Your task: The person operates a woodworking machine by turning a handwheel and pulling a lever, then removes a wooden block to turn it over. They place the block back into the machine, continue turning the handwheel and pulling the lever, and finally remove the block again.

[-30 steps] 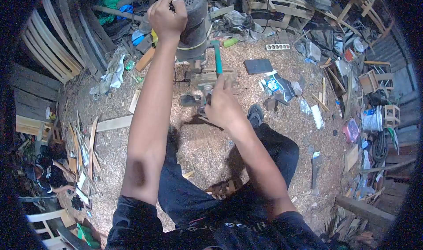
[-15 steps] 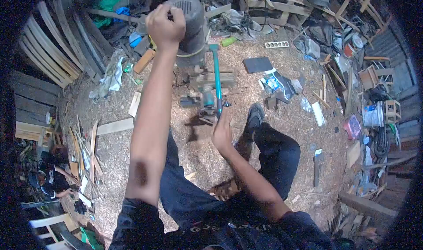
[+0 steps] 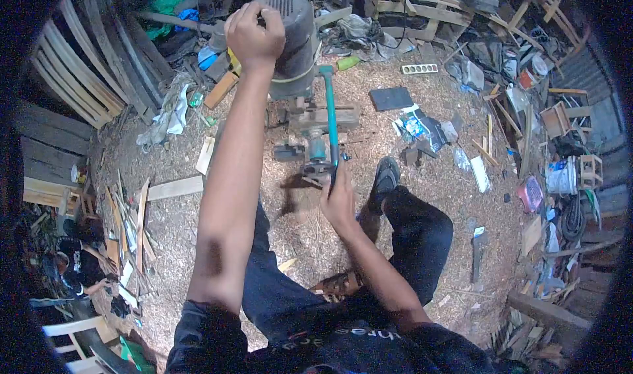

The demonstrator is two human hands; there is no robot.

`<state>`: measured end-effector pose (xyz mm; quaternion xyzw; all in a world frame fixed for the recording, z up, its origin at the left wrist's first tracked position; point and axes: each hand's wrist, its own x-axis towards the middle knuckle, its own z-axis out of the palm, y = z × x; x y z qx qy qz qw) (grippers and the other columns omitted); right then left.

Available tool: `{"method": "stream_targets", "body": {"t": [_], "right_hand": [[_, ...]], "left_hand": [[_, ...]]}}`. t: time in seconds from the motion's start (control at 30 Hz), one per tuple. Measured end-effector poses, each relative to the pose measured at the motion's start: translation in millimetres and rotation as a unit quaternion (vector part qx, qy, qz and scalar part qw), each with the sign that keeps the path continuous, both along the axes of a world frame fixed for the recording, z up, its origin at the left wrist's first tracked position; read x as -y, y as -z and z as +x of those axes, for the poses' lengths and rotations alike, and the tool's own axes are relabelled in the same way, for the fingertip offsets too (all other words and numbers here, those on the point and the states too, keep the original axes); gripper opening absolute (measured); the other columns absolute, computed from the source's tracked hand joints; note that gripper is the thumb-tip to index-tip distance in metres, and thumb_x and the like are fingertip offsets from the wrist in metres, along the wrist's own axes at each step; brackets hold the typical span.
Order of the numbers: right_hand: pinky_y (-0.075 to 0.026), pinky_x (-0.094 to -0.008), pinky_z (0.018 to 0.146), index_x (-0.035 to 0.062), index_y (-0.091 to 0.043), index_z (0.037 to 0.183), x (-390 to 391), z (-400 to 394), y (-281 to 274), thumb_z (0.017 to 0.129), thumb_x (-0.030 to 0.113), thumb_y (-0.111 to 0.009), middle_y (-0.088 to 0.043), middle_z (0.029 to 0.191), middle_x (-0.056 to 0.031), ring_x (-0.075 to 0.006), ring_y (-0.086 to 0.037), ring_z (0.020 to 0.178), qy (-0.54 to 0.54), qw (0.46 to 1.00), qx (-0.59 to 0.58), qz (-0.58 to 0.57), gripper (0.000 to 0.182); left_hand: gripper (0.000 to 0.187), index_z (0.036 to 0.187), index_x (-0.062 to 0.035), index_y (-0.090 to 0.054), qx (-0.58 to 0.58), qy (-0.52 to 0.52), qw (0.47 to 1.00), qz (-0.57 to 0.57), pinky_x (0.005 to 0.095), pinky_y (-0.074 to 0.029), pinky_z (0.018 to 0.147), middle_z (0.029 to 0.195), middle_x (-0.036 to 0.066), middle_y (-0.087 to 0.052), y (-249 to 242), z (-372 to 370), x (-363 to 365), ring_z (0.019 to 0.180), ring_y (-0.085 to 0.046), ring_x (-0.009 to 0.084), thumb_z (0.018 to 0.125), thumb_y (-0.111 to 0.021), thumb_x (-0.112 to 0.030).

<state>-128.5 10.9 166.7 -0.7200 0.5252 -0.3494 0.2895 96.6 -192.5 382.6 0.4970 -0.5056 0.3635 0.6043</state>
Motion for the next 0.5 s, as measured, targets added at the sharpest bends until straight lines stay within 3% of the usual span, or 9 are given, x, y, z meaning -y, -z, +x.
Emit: {"method": "stream_targets", "body": {"t": [0.07,0.13,0.17,0.23,0.3,0.33,0.4,0.47,0.5], "right_hand": [[-0.038,-0.0489,0.106,-0.0103,-0.044,0.135,8.9,4.4,-62.0,0.096,0.017,-0.055,-0.05,0.126,-0.0353,-0.049,-0.049,0.122,0.015,1.0,0.004,-0.016,0.048],[-0.038,-0.0462,0.104,-0.0109,-0.06,0.109,19.8,7.2,-129.2,0.096,0.017,-0.057,-0.051,0.121,-0.0317,-0.0424,-0.05,0.121,0.028,0.984,0.047,-0.17,0.031],[-0.048,-0.0384,0.082,-0.0062,-0.06,0.08,33.9,9.6,-150.3,0.1,0.016,-0.052,-0.06,0.1,-0.0251,-0.0283,-0.061,0.095,-0.002,0.961,0.094,-0.258,0.03],[-0.045,-0.0339,0.066,-0.0028,-0.055,0.072,54.6,6.3,-178.5,0.102,0.016,-0.047,-0.059,0.082,-0.0166,-0.0208,-0.058,0.075,-0.113,0.95,0.275,-0.099,0.037],[-0.038,-0.03,0.052,0.001,-0.051,0.065,81.2,15.7,-205.5,0.105,0.018,-0.042,-0.055,0.065,-0.0087,-0.0142,-0.052,0.057,-0.165,0.901,0.38,-0.128,0.045],[-0.033,-0.0283,0.046,0.003,-0.049,0.062,98.0,28.2,-219.8,0.107,0.02,-0.038,-0.052,0.057,-0.0049,-0.0113,-0.048,0.05,-0.163,0.872,0.397,-0.237,0.048],[-0.035,-0.0283,0.049,0.0034,-0.052,0.066,138.3,49.9,-248.6,0.107,0.023,-0.037,-0.052,0.06,-0.0058,-0.0119,-0.048,0.053,-0.125,0.839,0.35,-0.397,0.048],[-0.045,-0.0334,0.054,0.0028,-0.059,0.075,179.2,66.5,-262.1,0.104,0.028,-0.047,-0.061,0.067,-0.0112,-0.0213,-0.06,0.059,-0.074,0.832,0.361,-0.416,0.04],[-0.045,-0.0324,0.058,0.0018,-0.059,0.076,196.3,74.7,-273.9,0.104,0.03,-0.045,-0.062,0.069,-0.0106,-0.0211,-0.06,0.061,-0.081,0.817,0.377,-0.428,0.042]], "left_hand": [[0.019,0.069,-0.0051,-0.066,-0.007,0.004,1.0,0.001,0.0409,-0.045,0.086,0.073,0.011,-0.068,-7.3,-0.3,0.6,0.076,-0.065,0.032,0.076,-0.056,-0.02],[0.019,0.068,-0.0053,-0.067,-0.01,0.014,1.0,0.001,0.041,-0.045,0.085,0.071,0.01,-0.068,-15.7,-2.2,-2.3,0.075,-0.065,0.0321,0.076,-0.056,-0.019],[0.022,0.072,-0.0046,-0.069,-0.008,0.016,1.0,0.002,0.0421,-0.046,0.082,0.075,0.012,-0.068,-18.4,-1.9,-3.0,0.076,-0.065,0.034,0.077,-0.056,-0.022],[0.028,0.08,-0.0032,-0.071,-0.004,0.02,1.0,0.005,0.0443,-0.048,0.077,0.081,0.016,-0.069,-23.2,-0.4,-3.5,0.078,-0.065,0.0379,0.079,-0.055,-0.026],[0.028,0.078,-0.0022,-0.07,0.001,0.021,0.999,0.033,0.0445,-0.049,0.074,0.079,0.017,-0.068,-33.3,1.5,-6.3,0.075,-0.064,0.0393,0.079,-0.055,-0.026],[0.028,0.077,-0.0016,-0.069,0.003,0.021,0.999,0.047,0.0447,-0.05,0.072,0.078,0.018,-0.068,-37.9,2.5,-7.0,0.074,-0.064,0.04,0.08,-0.055,-0.026],[0.028,0.074,-0.0008,-0.067,0.006,0.025,0.999,0.042,0.0449,-0.05,0.069,0.075,0.02,-0.066,-42.2,3.2,-6.6,0.07,-0.063,0.0413,0.08,-0.055,-0.025],[0.029,0.071,0.0,-0.065,0.007,0.036,0.999,0.033,0.0451,-0.05,0.066,0.073,0.02,-0.065,-48.7,5.0,-5.2,0.066,-0.062,0.0422,0.08,-0.055,-0.025],[0.029,0.069,0.0004,-0.064,0.005,0.046,0.999,0.027,0.0451,-0.05,0.064,0.071,0.021,-0.064,-51.7,3.6,-5.7,0.064,-0.061,0.0425,0.08,-0.055,-0.025]]}}
